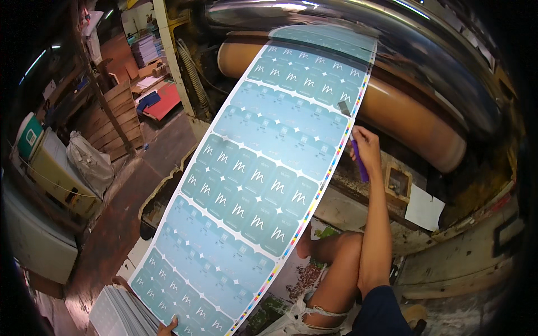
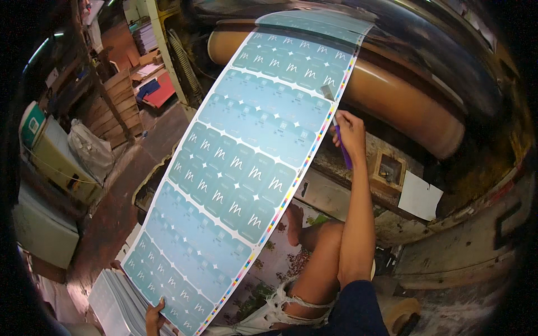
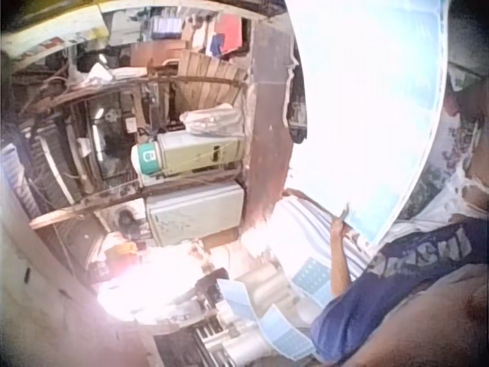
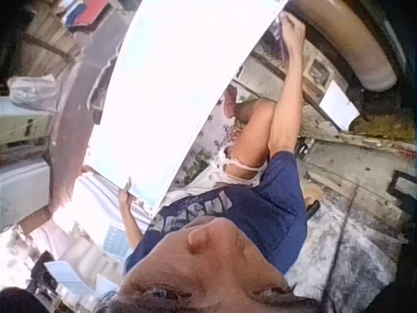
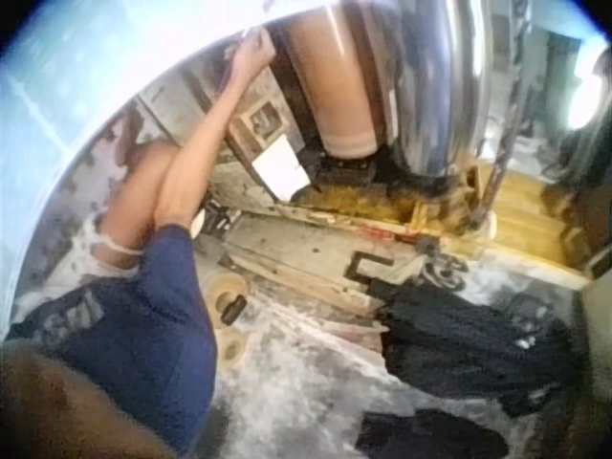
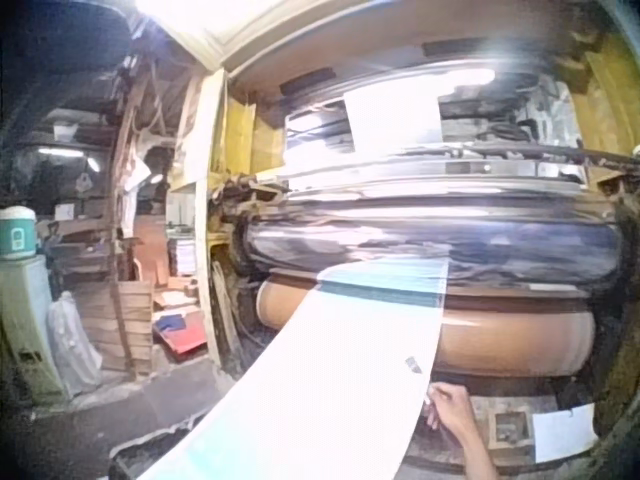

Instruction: The person uses a small cutting tool to trim or separate sheets of printed paper that are coming off a large industrial roller in a workshop.

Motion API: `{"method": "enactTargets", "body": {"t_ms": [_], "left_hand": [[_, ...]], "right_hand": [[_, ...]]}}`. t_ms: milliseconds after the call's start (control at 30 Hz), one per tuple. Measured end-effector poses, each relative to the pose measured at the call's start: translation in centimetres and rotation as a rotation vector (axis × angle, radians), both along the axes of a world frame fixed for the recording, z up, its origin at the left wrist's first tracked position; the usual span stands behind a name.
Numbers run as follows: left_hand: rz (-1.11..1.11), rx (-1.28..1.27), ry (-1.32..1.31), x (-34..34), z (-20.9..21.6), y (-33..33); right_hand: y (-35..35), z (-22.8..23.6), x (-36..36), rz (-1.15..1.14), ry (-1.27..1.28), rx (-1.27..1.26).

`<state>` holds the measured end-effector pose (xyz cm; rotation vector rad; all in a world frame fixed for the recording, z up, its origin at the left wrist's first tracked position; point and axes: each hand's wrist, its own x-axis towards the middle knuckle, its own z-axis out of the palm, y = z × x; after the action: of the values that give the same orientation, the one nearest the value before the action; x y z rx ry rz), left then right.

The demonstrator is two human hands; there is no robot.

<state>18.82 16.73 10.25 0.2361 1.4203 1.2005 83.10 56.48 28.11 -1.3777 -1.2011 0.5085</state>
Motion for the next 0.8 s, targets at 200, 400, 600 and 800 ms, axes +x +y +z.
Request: {"method": "enactTargets", "body": {"t_ms": [200,400,600,800], "left_hand": [[0.005,-0.014,0.057,-0.3,0.2,-1.3],[0.101,0.031,-0.058,1.0,-1.1,-3.1],[0.298,0.155,0.028,6.4,0.9,-2.7],[0.320,0.084,0.211,0.8,0.5,-4.1]], "right_hand": [[-0.5,2.8,0.3,-0.364,-0.545,0.345],[0.7,5.5,0.0,-0.082,-0.801,0.221],[2.3,4.9,4.0,0.202,-0.806,0.284],[1.3,2.8,5.3,0.242,-0.655,0.004]]}}
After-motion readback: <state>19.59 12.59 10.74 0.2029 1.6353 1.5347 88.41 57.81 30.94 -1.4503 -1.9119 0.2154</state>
